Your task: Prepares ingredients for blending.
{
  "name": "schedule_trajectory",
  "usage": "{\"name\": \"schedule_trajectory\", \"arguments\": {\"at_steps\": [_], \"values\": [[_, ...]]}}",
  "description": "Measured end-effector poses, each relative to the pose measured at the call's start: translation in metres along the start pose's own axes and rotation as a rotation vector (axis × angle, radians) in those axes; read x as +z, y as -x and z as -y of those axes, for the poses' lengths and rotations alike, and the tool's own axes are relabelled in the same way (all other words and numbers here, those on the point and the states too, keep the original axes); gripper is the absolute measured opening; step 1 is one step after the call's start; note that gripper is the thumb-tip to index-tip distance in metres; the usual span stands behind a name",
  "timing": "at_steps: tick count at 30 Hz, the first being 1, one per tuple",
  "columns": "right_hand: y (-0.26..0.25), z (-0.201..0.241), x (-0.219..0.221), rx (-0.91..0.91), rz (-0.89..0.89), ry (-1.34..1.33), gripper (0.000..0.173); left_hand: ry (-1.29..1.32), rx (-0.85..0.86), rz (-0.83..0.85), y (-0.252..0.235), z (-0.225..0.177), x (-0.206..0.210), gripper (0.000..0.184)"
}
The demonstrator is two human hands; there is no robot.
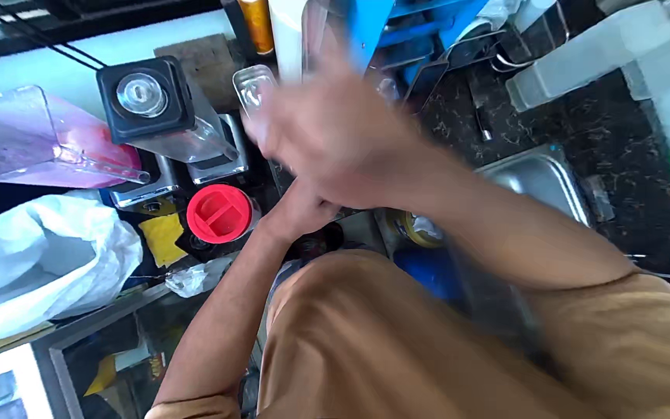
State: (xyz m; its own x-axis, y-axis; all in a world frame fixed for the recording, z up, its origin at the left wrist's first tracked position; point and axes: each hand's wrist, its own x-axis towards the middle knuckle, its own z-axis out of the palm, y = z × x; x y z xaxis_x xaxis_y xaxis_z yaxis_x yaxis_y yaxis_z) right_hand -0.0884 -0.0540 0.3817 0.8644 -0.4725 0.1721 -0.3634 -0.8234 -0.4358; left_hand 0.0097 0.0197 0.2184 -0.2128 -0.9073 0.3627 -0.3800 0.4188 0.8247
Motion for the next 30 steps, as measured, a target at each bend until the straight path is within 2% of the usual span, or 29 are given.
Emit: {"name": "schedule_trajectory", "arguments": {"at_steps": [1, 2, 5, 6, 8, 9, 10, 11, 13, 15, 18, 20, 21, 23, 25, 27, 30], "values": [[0.004, -0.004, 0.001, 0.024, 0.082, -0.059, 0.052, -0.016, 0.016, -0.024, 0.002, -0.008, -0.002, 0.014], [0.008, -0.007, -0.001, 0.010, 0.066, -0.126, 0.051, -0.012, 0.046, -0.026, 0.000, -0.013, -0.005, 0.014], [0.034, -0.009, -0.017, -0.024, -0.088, -0.174, 0.042, 0.002, 0.039, -0.009, -0.004, -0.028, -0.011, 0.019], [0.048, -0.010, -0.021, 0.016, -0.054, -0.116, 0.040, -0.056, -0.029, -0.029, -0.003, -0.026, -0.012, 0.028], [0.075, -0.017, -0.011, 0.131, 0.081, -0.043, 0.044, -0.262, -0.303, 0.018, 0.012, -0.007, -0.010, 0.081], [0.085, -0.024, -0.001, 0.157, 0.085, -0.069, 0.037, -0.364, -0.473, 0.041, 0.023, 0.012, -0.001, 0.099], [0.093, -0.031, 0.006, 0.186, 0.040, -0.124, 0.029, -0.442, -0.616, 0.065, 0.035, 0.031, 0.011, 0.101], [0.099, -0.040, 0.011, 0.220, -0.023, -0.178, 0.026, -0.488, -0.723, 0.094, 0.045, 0.048, 0.022, 0.094], [0.111, -0.074, 0.017, 0.313, -0.151, -0.330, 0.031, -0.505, -0.832, 0.129, 0.055, 0.062, 0.034, 0.085], [0.135, -0.130, 0.041, 0.455, -0.348, -0.565, 0.039, -0.490, -0.847, 0.127, 0.057, 0.061, 0.035, 0.082], [0.171, -0.226, 0.113, 0.840, -0.488, -1.030, 0.042, -0.486, -0.861, 0.123, 0.051, 0.056, 0.030, 0.081], [0.181, -0.248, 0.153, 1.043, -0.516, -1.284, 0.040, -0.492, -0.846, 0.137, 0.052, 0.053, 0.027, 0.080], [0.184, -0.250, 0.157, 1.029, -0.548, -1.348, 0.040, -0.494, -0.819, 0.138, 0.050, 0.053, 0.028, 0.079], [0.190, -0.244, 0.133, 0.867, -0.570, -1.330, 0.039, -0.500, -0.793, 0.144, 0.047, 0.055, 0.031, 0.080], [0.207, -0.231, 0.093, 0.765, -0.583, -1.182, 0.038, -0.514, -0.799, 0.152, 0.050, 0.055, 0.032, 0.083], [0.243, -0.233, 0.063, 0.823, -0.758, -1.044, 0.037, -0.531, -0.798, 0.146, 0.049, 0.056, 0.031, 0.084], [0.309, -0.277, 0.061, 1.038, -1.179, -0.973, 0.033, -0.559, -0.779, 0.096, 0.051, 0.058, 0.035, 0.084]]}}
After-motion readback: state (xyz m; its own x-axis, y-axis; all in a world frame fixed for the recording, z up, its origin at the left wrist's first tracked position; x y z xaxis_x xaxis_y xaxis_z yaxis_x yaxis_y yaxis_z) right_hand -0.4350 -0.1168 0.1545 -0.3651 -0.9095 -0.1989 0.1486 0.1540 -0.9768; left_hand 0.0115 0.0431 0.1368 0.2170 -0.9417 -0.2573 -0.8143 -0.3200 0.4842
